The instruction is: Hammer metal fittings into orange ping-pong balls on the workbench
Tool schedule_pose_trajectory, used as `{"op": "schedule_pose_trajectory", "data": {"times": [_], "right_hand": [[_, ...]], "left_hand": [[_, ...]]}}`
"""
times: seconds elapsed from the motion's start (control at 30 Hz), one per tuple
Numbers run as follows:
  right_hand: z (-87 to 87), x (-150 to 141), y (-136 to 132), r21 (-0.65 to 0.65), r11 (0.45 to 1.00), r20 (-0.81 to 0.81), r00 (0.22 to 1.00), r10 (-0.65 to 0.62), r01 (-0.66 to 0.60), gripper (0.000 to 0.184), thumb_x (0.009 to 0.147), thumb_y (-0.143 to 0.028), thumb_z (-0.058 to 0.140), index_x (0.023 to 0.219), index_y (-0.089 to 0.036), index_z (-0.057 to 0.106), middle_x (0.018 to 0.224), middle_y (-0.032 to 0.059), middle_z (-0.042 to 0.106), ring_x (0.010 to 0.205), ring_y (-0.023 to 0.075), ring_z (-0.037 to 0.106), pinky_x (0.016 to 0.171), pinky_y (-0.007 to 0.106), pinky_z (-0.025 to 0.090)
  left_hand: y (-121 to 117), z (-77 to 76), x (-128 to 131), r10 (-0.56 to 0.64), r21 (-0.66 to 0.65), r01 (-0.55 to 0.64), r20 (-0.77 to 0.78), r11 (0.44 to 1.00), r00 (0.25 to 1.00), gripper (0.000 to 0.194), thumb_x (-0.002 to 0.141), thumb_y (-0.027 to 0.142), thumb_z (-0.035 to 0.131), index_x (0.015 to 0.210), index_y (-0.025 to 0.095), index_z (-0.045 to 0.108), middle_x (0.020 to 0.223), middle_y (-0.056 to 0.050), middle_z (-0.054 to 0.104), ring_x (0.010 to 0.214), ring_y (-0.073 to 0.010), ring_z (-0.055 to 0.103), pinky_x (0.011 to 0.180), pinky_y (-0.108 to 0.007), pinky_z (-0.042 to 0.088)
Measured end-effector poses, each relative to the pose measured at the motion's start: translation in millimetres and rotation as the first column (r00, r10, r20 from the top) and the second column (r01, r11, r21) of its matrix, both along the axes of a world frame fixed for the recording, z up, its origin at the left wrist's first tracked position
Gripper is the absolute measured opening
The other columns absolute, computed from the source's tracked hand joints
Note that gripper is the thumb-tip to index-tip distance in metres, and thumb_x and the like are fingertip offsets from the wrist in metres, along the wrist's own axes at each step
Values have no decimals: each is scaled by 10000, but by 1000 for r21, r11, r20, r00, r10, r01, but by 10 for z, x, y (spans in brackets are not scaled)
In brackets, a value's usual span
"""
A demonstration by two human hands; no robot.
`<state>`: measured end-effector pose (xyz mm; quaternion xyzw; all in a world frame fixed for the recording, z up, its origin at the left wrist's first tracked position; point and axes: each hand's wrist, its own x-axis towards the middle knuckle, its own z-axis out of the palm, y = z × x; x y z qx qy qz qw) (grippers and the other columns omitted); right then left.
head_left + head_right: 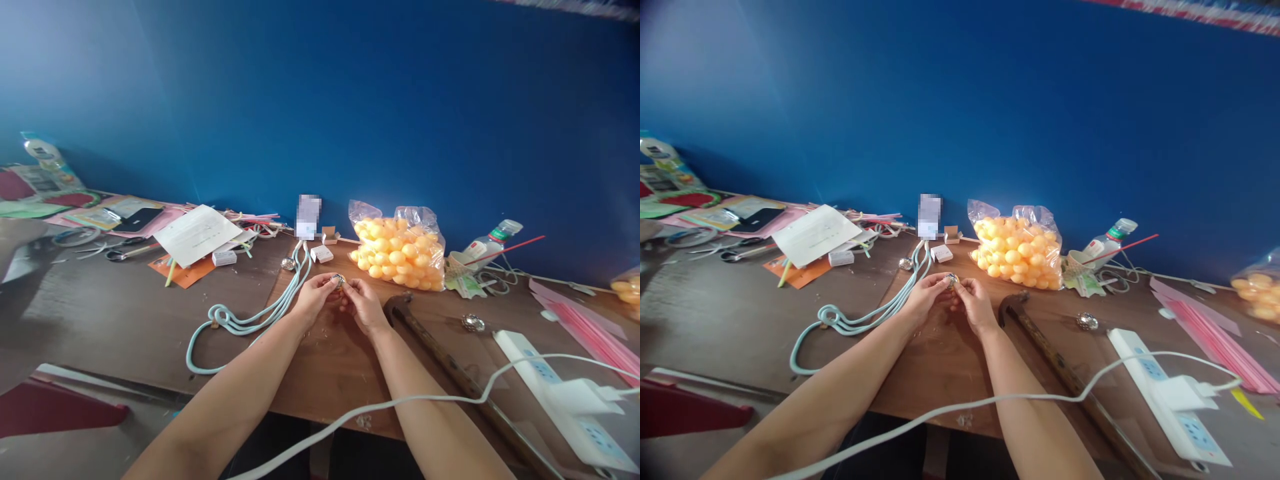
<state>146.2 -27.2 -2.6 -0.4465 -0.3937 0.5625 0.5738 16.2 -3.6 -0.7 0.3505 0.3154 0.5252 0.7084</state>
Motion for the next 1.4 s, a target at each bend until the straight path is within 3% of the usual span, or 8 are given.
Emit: {"op": "schedule_pose_trajectory", "data": {"times": [0.2, 0.47, 0.53, 0.7, 0.87, 1.0, 1.2, 1.4], "right_hand": [[101, 48, -47, 139, 986, 175, 978, -114, 90, 373, 719, -531, 706, 852, -209, 573, 727, -6, 624, 537, 119, 526, 468, 247, 467], [592, 476, -193, 305, 940, 519, 802, -297, 151, 330, 761, -507, 660, 860, -197, 602, 775, 35, 654, 614, 154, 595, 540, 284, 504], [597, 717, -323, 304, 947, 748, 589, -306, 105, 291, 794, -466, 632, 913, -201, 613, 869, 64, 672, 757, 197, 638, 672, 336, 526], [289, 1294, -812, 190, 958, 970, -189, -150, 213, 427, 825, -463, 578, 1133, -167, 591, 1124, 184, 613, 1043, 347, 588, 829, 454, 454], [32, 1374, -1077, 108, 966, 922, -388, -9, 236, 321, 903, -442, 475, 989, -164, 611, 990, 158, 617, 940, 313, 614, 738, 380, 436], [48, 1260, -1043, 103, 974, 950, -310, -35, 204, 217, 903, -356, 488, 866, -167, 589, 931, 148, 619, 904, 292, 612, 725, 357, 423], [313, 829, -1138, 200, 978, 964, 167, -207, 55, 283, 913, -466, 433, 796, -227, 529, 818, 74, 621, 764, 226, 583, 681, 329, 423], [551, 299, -1107, 121, 992, 861, 500, -92, -25, 367, 901, -555, 420, 789, -228, 542, 702, 25, 591, 655, 186, 530, 606, 303, 405]], "left_hand": [[69, -10, -28, -33, -139, 53, 143, 989, 989, 167, 785, 172, 689, 936, 104, 668, 885, -90, 690, 682, -120, 655, 687, -243, 554], [53, 78, -100, -73, -206, 116, 202, 972, 977, 141, 856, 219, 600, 856, 92, 661, 807, -99, 678, 659, -106, 634, 654, -205, 533], [49, 90, -106, -50, -222, 99, 216, 970, 975, 125, 854, 203, 598, 828, 93, 653, 781, -94, 670, 663, -107, 632, 667, -206, 534], [60, 71, -99, -66, -220, 120, 239, 968, 969, 123, 859, 191, 584, 833, 86, 643, 754, -94, 659, 649, -110, 629, 628, -198, 532], [70, 42, -88, -66, -218, 115, 220, 969, 973, 111, 851, 180, 591, 837, 81, 637, 733, -81, 653, 643, -115, 640, 613, -197, 530], [77, 33, -83, -60, -181, 93, 182, 979, 981, 108, 834, 182, 618, 886, 91, 641, 767, -86, 672, 652, -120, 646, 621, -209, 535], [75, 2, -47, -51, -188, 69, 100, 980, 994, 119, 798, 154, 667, 903, 99, 659, 814, -90, 693, 630, -110, 632, 676, -252, 551], [51, -14, -54, -64, -130, 79, 112, 988, 992, 109, 775, 150, 698, 862, 95, 662, 793, -85, 685, 667, -119, 647, 707, -259, 552]]}}
